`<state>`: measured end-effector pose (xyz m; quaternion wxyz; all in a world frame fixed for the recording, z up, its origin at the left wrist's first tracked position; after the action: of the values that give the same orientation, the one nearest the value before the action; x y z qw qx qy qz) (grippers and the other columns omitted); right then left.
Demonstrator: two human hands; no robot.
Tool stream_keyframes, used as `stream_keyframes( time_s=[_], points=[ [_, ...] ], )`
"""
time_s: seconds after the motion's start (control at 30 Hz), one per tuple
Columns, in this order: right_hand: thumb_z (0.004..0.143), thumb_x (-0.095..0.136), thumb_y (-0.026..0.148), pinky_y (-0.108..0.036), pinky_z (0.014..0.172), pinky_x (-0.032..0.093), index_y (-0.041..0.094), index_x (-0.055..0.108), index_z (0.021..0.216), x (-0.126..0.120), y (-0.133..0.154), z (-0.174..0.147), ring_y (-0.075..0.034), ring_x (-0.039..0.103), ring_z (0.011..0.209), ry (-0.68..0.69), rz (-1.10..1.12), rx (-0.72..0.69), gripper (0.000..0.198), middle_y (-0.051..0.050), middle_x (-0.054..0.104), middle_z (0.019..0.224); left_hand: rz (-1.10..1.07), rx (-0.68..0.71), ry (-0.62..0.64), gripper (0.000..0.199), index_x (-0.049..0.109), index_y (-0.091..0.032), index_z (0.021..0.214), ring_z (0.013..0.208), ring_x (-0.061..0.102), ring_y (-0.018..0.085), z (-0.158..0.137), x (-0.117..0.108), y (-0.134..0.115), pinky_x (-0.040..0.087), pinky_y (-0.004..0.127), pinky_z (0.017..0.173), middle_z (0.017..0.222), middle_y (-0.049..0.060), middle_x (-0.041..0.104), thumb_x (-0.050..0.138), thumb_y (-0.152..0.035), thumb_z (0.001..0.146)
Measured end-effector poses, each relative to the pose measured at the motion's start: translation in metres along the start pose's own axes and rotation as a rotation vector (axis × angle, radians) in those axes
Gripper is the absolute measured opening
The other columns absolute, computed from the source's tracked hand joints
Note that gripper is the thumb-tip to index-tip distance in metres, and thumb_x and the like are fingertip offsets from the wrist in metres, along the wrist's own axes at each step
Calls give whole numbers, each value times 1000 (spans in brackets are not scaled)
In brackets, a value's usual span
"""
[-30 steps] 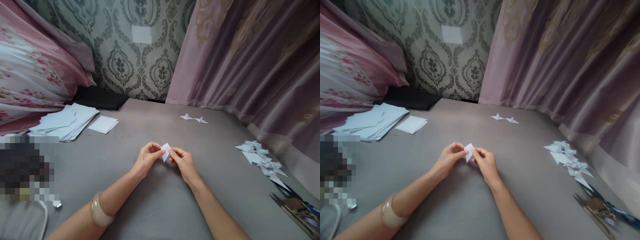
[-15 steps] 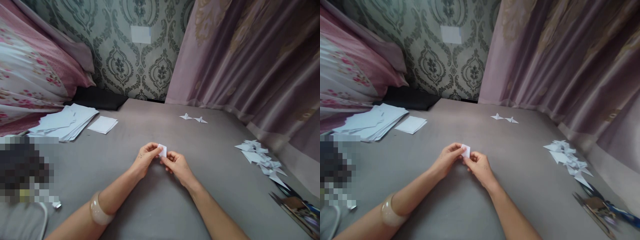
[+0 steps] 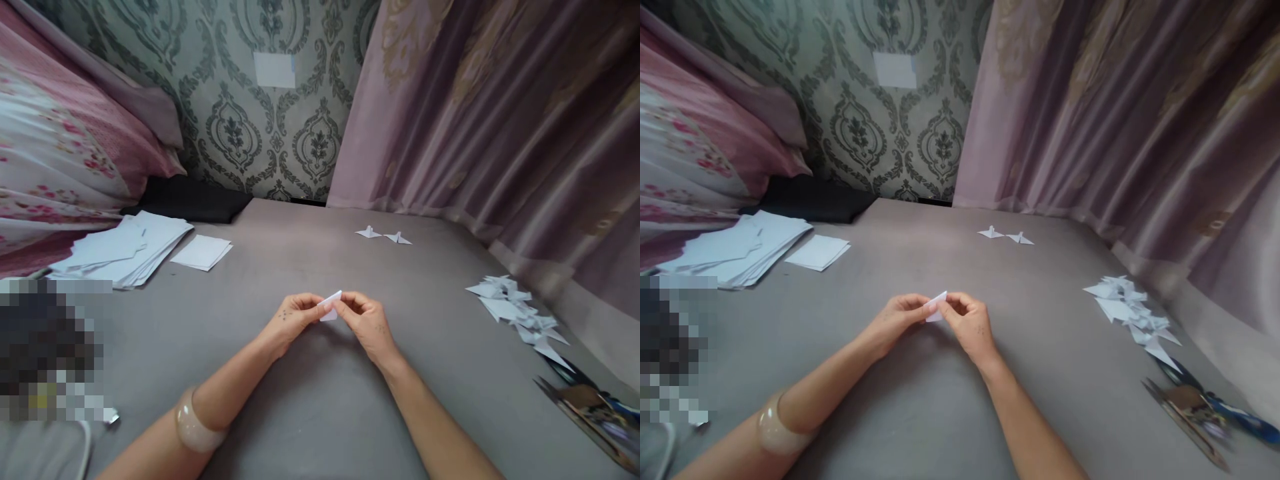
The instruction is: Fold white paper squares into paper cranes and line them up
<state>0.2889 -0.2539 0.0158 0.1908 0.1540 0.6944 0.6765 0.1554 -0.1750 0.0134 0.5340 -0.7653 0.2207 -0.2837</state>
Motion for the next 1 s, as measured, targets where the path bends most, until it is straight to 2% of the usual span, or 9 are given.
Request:
stream_keyframes(
  time_s=[0.1,0.27,0.37,0.47,0.57,0.73,0.87,1.0],
  points=[
    [71,70,36,-27,68,45,19,72,82,1,0,-1,-15,58,70,19,4,-49,20,-2,67,76,30,11,22,25,73,-17,76,60,48,9,0,-1,1,32,21,58,64,0,62,73,-41,69],
    [72,69,35,-28,70,44,20,72,80,0,2,0,-15,57,73,8,41,-44,18,-2,67,79,44,-11,108,25,74,-18,78,64,51,11,-1,-2,4,35,22,61,66,1,63,71,-42,72],
    [70,71,36,-26,62,40,20,71,73,0,4,0,-12,51,62,-18,83,-18,17,0,62,69,68,-18,139,25,75,-18,79,67,52,14,-1,-2,4,36,24,64,69,2,64,70,-42,72],
    [68,72,39,-24,49,30,19,68,64,-1,3,0,-8,36,49,-33,142,50,21,4,49,52,101,-10,172,26,75,-18,79,65,50,13,-1,-1,3,34,24,63,67,2,62,68,-42,73],
    [69,71,45,-24,45,23,17,68,65,-3,1,1,-7,30,46,-4,200,127,29,6,41,46,121,28,180,24,75,-18,77,63,44,11,0,-1,3,31,23,60,69,1,60,68,-40,73],
    [70,69,48,-21,45,28,15,71,88,-3,-1,2,-7,37,47,84,94,179,38,5,49,53,100,50,51,26,74,-17,80,55,35,8,4,-4,5,26,22,54,60,-2,53,67,-41,74],
    [68,72,41,-21,47,31,14,73,84,-3,-9,5,-7,41,49,66,-43,116,31,3,55,56,158,29,38,28,73,-15,83,56,43,9,7,-7,8,29,21,55,62,-1,59,69,-40,70],
    [72,68,38,-22,48,36,14,72,86,-5,-20,9,-10,49,53,116,-137,72,28,0,60,60,335,160,15,23,69,-15,76,55,45,9,14,-12,11,32,21,54,62,-2,58,68,-37,71]
  ],
)
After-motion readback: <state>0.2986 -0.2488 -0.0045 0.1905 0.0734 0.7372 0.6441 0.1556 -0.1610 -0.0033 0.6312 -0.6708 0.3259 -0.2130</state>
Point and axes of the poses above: each hand's wrist, its own z-axis towards the middle knuckle, its own x-axis out of the palm, y = z × x, the point moved 1 cm from there along z, towards the middle knuckle
